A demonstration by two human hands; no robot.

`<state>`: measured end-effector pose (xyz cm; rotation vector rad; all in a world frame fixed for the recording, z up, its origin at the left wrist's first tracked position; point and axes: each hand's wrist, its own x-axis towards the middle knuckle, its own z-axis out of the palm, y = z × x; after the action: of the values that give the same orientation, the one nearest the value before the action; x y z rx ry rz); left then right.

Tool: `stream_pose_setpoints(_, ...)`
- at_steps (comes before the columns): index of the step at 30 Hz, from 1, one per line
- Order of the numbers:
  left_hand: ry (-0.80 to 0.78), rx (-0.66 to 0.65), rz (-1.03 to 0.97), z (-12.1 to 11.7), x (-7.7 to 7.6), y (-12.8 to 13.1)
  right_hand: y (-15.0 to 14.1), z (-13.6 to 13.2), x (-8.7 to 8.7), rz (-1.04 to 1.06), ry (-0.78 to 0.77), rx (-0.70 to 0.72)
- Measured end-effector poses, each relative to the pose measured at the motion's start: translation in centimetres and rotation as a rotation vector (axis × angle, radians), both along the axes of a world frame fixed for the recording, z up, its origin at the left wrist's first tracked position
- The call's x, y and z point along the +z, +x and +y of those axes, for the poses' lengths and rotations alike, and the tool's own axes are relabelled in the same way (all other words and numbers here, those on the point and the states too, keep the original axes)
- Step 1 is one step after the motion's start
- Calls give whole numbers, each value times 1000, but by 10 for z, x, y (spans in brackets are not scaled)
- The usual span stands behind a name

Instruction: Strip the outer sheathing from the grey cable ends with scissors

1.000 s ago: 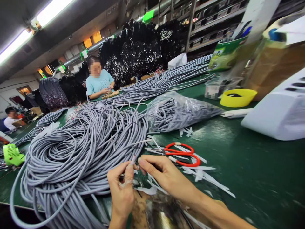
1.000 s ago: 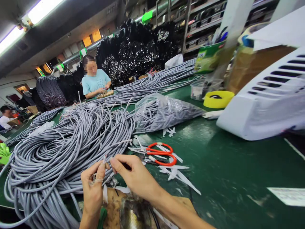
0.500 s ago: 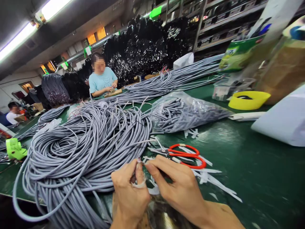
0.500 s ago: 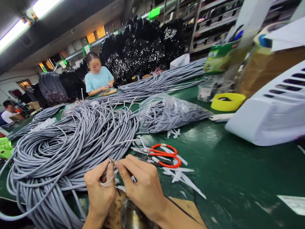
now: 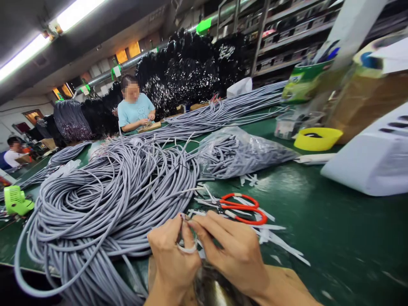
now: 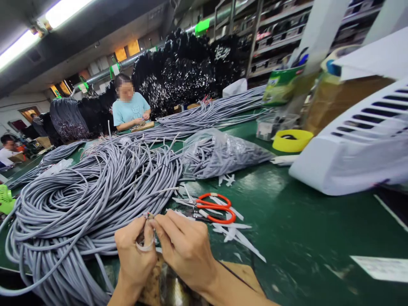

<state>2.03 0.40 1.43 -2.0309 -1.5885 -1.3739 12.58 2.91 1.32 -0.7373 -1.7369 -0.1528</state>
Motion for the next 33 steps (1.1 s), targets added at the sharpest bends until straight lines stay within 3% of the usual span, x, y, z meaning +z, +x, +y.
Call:
stream_pose_setpoints(7,-184,-43,-216,1,3,-2,2,5,1,-15,-63,-3)
stream_pose_setpoints(12,-177,-57,-258,-1,2,-3,2,4,-1,-36,-78,-6)
stream_pose_setpoints(15,-140,-74,-220,0,1,-3,0,4,-3,-26,-110,-3)
stream_pose_setpoints(19,21,-35,-81,1,-1,-1,-1,5,-4,-54,-132,-52)
stream_pose_setpoints(24,98,37,149,0,-3,3,6,5,0,-184,62,-300)
stream_pose_setpoints(27,101,39,208,0,-1,5,9,6,2,-222,158,-354)
stream_pose_setpoints(30,72,2,139,0,2,3,9,8,2,-177,129,-316)
stream_pose_setpoints(33,-17,-77,-57,0,3,0,5,10,3,-80,40,-172)
